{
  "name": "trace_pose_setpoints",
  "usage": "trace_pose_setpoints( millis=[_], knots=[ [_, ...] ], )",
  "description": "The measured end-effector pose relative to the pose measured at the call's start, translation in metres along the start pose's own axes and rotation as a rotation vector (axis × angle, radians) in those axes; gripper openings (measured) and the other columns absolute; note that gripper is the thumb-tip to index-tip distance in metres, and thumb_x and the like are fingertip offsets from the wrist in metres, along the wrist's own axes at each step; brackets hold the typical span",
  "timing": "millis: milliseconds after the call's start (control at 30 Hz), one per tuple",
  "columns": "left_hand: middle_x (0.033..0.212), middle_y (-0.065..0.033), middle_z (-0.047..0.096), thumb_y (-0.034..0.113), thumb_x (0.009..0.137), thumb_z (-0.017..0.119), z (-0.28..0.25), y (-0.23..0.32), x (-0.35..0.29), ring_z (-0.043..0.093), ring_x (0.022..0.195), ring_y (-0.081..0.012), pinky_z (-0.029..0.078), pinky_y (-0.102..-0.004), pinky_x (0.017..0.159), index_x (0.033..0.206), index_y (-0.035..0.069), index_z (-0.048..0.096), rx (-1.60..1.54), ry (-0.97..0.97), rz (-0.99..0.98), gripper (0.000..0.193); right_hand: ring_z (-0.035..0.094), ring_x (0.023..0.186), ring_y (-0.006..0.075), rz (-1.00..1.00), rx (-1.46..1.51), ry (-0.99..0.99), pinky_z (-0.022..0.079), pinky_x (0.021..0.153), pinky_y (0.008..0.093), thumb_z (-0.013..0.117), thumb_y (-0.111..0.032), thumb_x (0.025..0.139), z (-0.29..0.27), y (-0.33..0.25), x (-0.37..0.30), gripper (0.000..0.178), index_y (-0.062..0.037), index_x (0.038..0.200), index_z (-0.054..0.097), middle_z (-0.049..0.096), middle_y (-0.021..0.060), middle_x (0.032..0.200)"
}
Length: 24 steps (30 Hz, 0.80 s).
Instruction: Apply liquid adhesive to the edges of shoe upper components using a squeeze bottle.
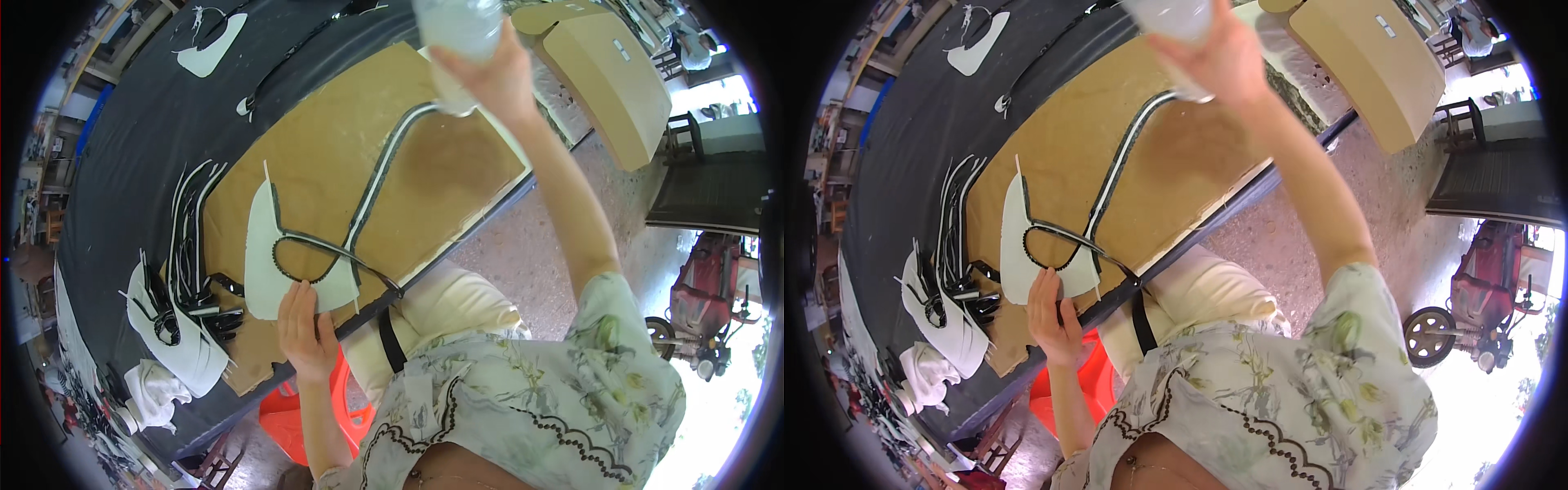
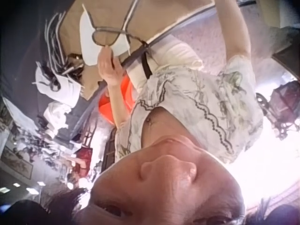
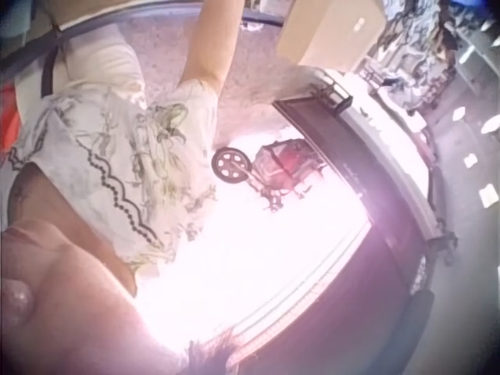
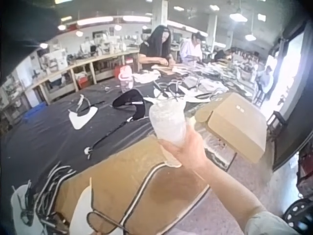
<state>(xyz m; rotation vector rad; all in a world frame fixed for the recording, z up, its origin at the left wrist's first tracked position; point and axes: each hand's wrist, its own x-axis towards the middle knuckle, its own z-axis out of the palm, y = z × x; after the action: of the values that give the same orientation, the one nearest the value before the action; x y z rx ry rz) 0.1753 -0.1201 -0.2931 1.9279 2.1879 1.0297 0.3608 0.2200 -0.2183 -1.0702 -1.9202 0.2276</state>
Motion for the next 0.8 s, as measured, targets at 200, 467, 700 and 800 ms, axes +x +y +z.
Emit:
trace_pose_setpoints(
  millis=[200,467,700,800],
  knots=[
    [0.111,-0.0189,0.059,0.003,0.078,0.057,0.003,0.006,0.003,0.054,0.106,-0.0389,0.042,-0.0449,0.091,0.108,-0.004,0.056,0.056,0.008,-0.012,0.031,0.064,0.077,0.0158,0.109,0.489,0.247,0.051,0.071,0.0280,0.075,-0.012,0.072,-0.007,-0.001,-0.002,0.036,0.0021,0.100,0.058,0.066,0.0091,0.087],
    [0.111,-0.0186,0.059,0.004,0.077,0.059,0.001,0.002,-0.003,0.054,0.105,-0.0382,0.042,-0.0446,0.091,0.105,-0.003,0.057,0.034,0.018,-0.005,0.029,0.062,0.081,0.0189,0.040,0.072,0.118,0.049,0.073,0.0325,0.078,-0.020,0.070,0.013,-0.018,-0.006,0.041,0.0018,0.099,0.059,0.065,0.0097,0.091],
    [0.109,-0.0167,0.059,0.007,0.071,0.067,-0.003,-0.002,0.003,0.055,0.104,-0.0366,0.044,-0.0428,0.089,0.101,-0.003,0.058,0.027,0.018,-0.011,0.032,0.061,0.077,0.0132,0.159,0.637,0.226,0.050,0.072,0.0274,0.071,-0.010,0.077,0.004,-0.055,-0.042,0.031,0.0036,0.101,0.059,0.064,0.0076,0.096],
    [0.109,-0.0163,0.059,0.007,0.070,0.068,0.002,-0.003,0.001,0.055,0.104,-0.0354,0.044,-0.0422,0.088,0.101,-0.002,0.058,0.034,0.023,0.012,0.033,0.063,0.080,0.0183,0.104,0.751,-0.026,0.051,0.071,0.0303,0.077,-0.017,0.069,0.027,-0.077,-0.076,0.048,0.0006,0.107,0.053,0.064,0.0100,0.095]
  ],
)
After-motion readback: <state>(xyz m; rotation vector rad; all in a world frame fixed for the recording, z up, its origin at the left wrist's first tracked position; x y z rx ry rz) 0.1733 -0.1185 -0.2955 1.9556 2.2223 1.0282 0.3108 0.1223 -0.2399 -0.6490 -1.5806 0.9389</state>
